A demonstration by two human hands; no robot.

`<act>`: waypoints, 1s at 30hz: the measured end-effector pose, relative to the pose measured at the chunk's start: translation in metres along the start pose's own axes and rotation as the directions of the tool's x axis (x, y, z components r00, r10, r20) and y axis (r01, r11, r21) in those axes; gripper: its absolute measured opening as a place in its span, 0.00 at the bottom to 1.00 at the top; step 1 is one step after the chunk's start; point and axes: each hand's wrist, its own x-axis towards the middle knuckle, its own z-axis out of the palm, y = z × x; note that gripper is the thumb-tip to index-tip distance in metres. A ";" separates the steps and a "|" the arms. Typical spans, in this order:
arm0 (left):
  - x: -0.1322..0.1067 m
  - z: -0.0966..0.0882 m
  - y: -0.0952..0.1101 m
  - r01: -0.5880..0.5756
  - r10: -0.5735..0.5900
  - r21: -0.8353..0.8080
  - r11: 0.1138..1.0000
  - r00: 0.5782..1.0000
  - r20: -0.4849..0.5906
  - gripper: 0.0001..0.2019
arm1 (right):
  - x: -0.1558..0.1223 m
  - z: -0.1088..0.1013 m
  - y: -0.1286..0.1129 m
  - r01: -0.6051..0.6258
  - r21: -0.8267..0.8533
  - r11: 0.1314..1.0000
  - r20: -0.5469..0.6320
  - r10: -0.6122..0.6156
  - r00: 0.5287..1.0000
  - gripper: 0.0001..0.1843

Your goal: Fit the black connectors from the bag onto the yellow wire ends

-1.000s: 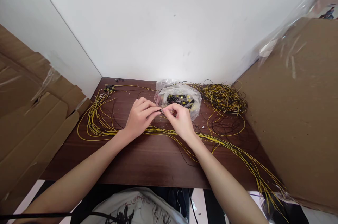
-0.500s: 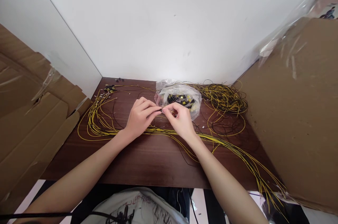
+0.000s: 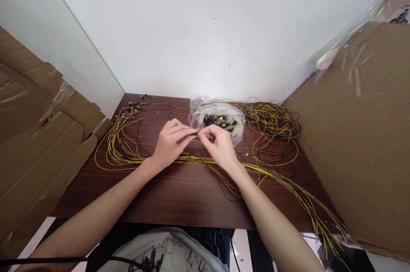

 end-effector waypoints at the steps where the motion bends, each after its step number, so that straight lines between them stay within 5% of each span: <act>1: 0.000 0.000 0.000 0.006 -0.006 -0.009 1.000 1.000 0.000 0.07 | 0.000 0.000 0.000 -0.028 0.024 0.999 0.006 0.027 1.000 0.09; 17: -0.001 0.000 0.005 -0.076 0.080 0.053 0.996 0.995 -0.063 0.07 | 0.001 0.004 0.000 -0.339 0.480 0.809 0.191 0.281 0.940 0.14; 25: 0.001 0.000 0.000 0.074 -0.076 -0.031 0.997 0.995 -0.069 0.06 | 0.000 0.007 0.004 -0.172 0.444 0.880 0.082 0.151 0.985 0.23; 30: 0.002 -0.001 0.000 0.119 -0.126 -0.086 0.989 0.989 -0.078 0.06 | -0.001 0.005 0.005 -0.024 0.154 0.988 -0.031 0.029 0.999 0.11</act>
